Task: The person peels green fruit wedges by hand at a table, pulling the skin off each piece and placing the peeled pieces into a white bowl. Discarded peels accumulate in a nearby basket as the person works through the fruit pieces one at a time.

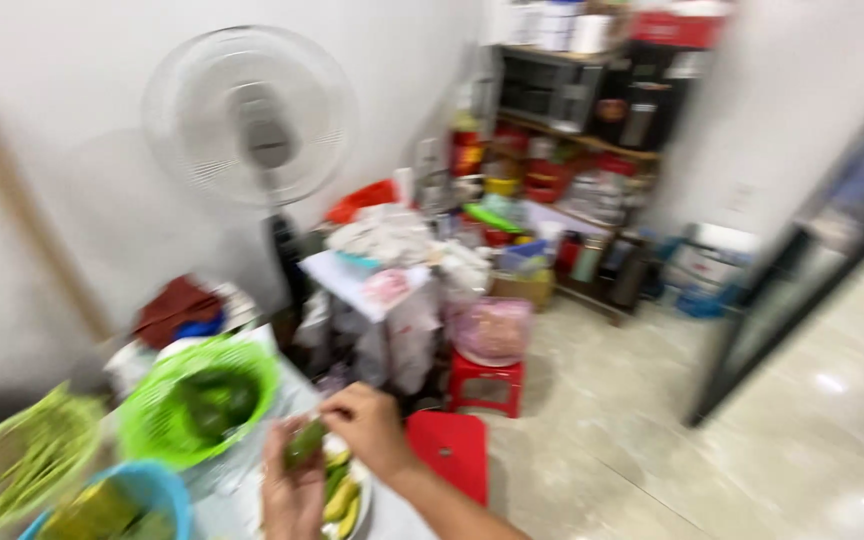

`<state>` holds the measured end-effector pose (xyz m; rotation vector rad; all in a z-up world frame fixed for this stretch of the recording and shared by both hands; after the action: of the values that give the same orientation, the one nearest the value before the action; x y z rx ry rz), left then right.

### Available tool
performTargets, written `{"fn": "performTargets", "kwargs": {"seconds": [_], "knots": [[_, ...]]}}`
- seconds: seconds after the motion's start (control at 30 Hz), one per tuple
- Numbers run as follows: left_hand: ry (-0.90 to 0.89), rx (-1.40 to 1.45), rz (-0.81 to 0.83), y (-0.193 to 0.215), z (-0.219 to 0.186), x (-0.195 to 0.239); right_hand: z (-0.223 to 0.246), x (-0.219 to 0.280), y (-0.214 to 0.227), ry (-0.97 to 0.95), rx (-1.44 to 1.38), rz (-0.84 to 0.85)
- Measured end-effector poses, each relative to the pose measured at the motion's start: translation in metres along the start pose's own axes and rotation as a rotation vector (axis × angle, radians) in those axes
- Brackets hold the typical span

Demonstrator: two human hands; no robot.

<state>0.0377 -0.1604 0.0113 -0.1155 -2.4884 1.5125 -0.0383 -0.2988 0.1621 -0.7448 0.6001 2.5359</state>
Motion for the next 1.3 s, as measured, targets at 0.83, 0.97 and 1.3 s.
{"fn": "performTargets", "kwargs": {"seconds": [0.83,0.97,1.3], "knots": [[0.066,0.022,0.009,0.000,0.080,-0.056,0.009,0.022,0.027,-0.116,-0.070,0.025],[0.075,0.097,0.045,0.012,0.077,-0.057,0.000,0.015,0.027,-0.175,-0.055,0.000],[-0.010,0.214,-0.013,-0.018,0.008,-0.015,0.006,-0.016,-0.024,-0.160,-0.164,0.175]]}}
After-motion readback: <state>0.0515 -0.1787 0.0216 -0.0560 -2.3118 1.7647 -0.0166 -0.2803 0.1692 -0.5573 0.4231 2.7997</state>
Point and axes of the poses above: each hand's wrist, its own x-axis away from the middle knuckle, its own y-axis out of the back of the hand, z = x × y, the point moved 6 cm from there along -x, towards the middle knuckle
